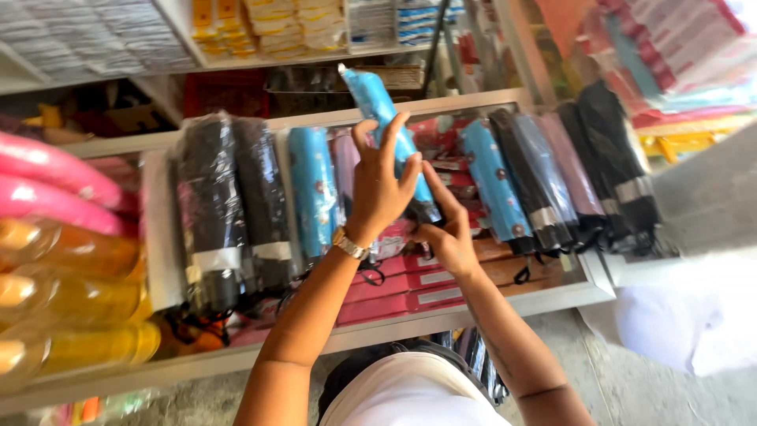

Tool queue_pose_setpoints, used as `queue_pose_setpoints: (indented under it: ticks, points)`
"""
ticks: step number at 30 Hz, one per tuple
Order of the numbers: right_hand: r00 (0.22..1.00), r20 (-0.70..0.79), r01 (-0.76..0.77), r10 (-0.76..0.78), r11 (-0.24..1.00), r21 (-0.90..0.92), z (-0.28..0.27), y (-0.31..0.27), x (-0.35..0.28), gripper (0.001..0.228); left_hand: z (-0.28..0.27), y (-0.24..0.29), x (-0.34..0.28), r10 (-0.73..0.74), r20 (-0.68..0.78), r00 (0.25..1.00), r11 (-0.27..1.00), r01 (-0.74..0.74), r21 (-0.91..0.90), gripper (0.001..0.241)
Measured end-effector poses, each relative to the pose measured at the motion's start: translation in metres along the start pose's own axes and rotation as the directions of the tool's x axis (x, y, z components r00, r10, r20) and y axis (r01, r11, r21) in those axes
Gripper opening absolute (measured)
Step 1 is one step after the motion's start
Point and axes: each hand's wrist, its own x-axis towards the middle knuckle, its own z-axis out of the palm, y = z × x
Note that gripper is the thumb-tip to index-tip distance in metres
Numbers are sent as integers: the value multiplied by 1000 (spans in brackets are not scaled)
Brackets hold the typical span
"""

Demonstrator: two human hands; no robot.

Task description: Organizing and rearranging various items like umbrellas and beauty products on a display counter and shelf.

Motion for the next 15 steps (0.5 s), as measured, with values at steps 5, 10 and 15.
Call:
queue_pose_setpoints:
  ticks: [5,10,15]
  points:
    - [942,-289,106,-172,968,-229,-102,3,-25,91,105,42,4,240,39,970,955,-229,-191,64]
    - [799,-445,138,-405,843,-519,-184,-14,-45,82,204,69,-5,357,282,890,862,-198,-466,58]
    - [796,-399,-75,-456,580,-811,-256,-19,-53,79,297,55,-8,397,467,790,907,-260,-332,66]
